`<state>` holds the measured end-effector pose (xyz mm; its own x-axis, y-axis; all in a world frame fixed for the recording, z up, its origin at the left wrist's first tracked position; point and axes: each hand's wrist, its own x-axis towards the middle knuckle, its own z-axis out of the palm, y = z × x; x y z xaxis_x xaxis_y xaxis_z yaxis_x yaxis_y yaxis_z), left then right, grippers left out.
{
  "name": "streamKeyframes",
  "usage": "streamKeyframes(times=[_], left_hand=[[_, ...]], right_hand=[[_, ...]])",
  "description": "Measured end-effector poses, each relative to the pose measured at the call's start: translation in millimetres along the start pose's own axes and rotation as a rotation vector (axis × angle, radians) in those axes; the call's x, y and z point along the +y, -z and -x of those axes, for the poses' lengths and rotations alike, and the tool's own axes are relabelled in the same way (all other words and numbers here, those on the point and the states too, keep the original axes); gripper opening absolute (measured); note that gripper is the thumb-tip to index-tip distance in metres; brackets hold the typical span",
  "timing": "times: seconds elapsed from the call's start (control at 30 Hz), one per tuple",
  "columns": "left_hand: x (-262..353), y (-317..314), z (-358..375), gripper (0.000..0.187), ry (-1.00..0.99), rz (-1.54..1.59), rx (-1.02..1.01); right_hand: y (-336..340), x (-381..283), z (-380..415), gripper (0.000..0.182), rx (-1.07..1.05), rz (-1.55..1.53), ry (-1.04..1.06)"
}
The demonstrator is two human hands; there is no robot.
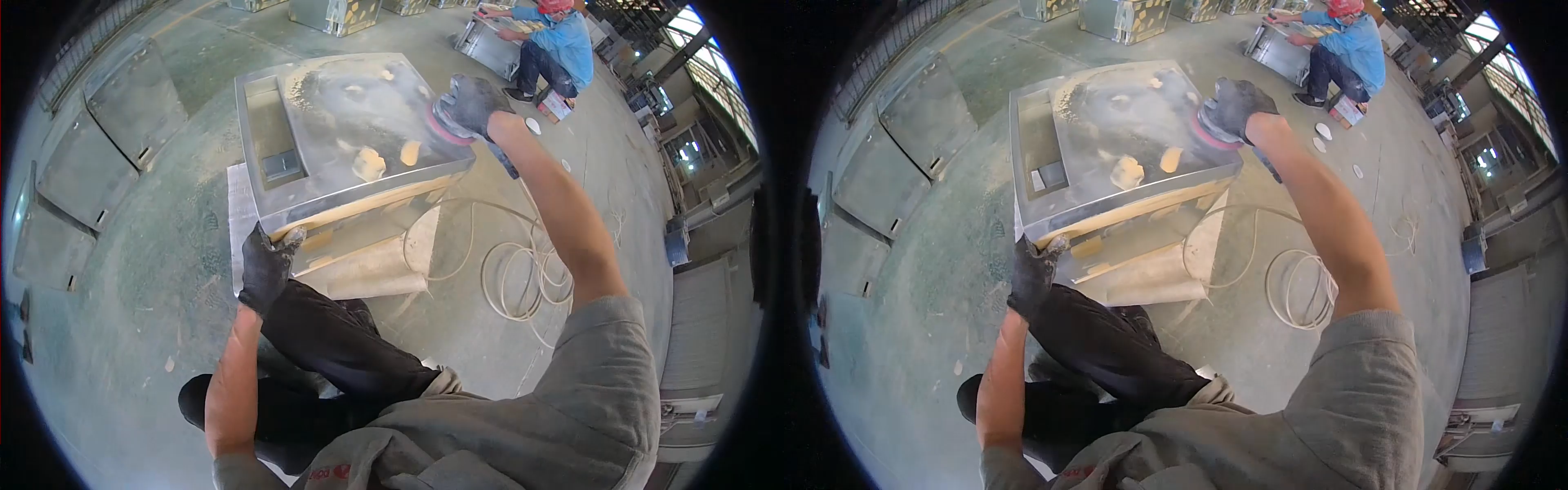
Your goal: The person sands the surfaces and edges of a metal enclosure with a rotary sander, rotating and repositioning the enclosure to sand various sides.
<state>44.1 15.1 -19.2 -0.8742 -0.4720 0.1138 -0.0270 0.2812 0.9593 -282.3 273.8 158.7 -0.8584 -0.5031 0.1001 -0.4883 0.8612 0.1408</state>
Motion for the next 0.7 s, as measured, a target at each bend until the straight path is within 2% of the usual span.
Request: streamKeyframes(times=[0.1,0.17,0.27,0.37,0.4,0.43,0.5,0.6,0.7], left_hand=[[-3.1,-3.5,-1.2,0.041,-0.058,0.069,-0.005],[-1.6,-1.7,-1.3,0.039,-0.087,0.08,-0.014],[5.9,-0.3,-0.7,0.039,-0.001,-0.031,0.011],[-3.7,-1.0,-2.8,0.039,-0.02,-0.002,0.001],[-2.3,-1.5,-2.6,0.039,-0.017,0.001,0.001],[1.2,-1.3,-1.8,0.039,-0.028,0.021,0.002],[3.0,-1.7,-0.2,0.039,-0.034,0.039,-0.009],[-1.1,-1.4,-1.3,0.039,-0.027,0.008,-0.01],[-4.6,-0.4,-1.5,0.04,-0.02,0.05,-0.017]], right_hand=[[6.3,2.4,11.7,0.049,-0.043,-0.02,-0.039],[11.5,3.9,10.6,0.05,0.0,-0.056,-0.08],[-6.3,17.8,-7.7,0.053,-0.027,0.068,-0.052],[-5.5,21.2,11.7,0.055,-0.083,0.02,-0.035],[-8.4,20.4,24.5,0.044,0.081,-0.022,0.045],[-5.4,18.7,23.3,0.044,0.076,-0.021,0.045],[5.1,9.8,22.8,0.055,-0.067,0.02,-0.082],[-7.1,17.8,-8.1,0.053,-0.072,0.051,-0.085],[-5.0,13.0,-6.3,0.051,-0.052,0.044,-0.03]])
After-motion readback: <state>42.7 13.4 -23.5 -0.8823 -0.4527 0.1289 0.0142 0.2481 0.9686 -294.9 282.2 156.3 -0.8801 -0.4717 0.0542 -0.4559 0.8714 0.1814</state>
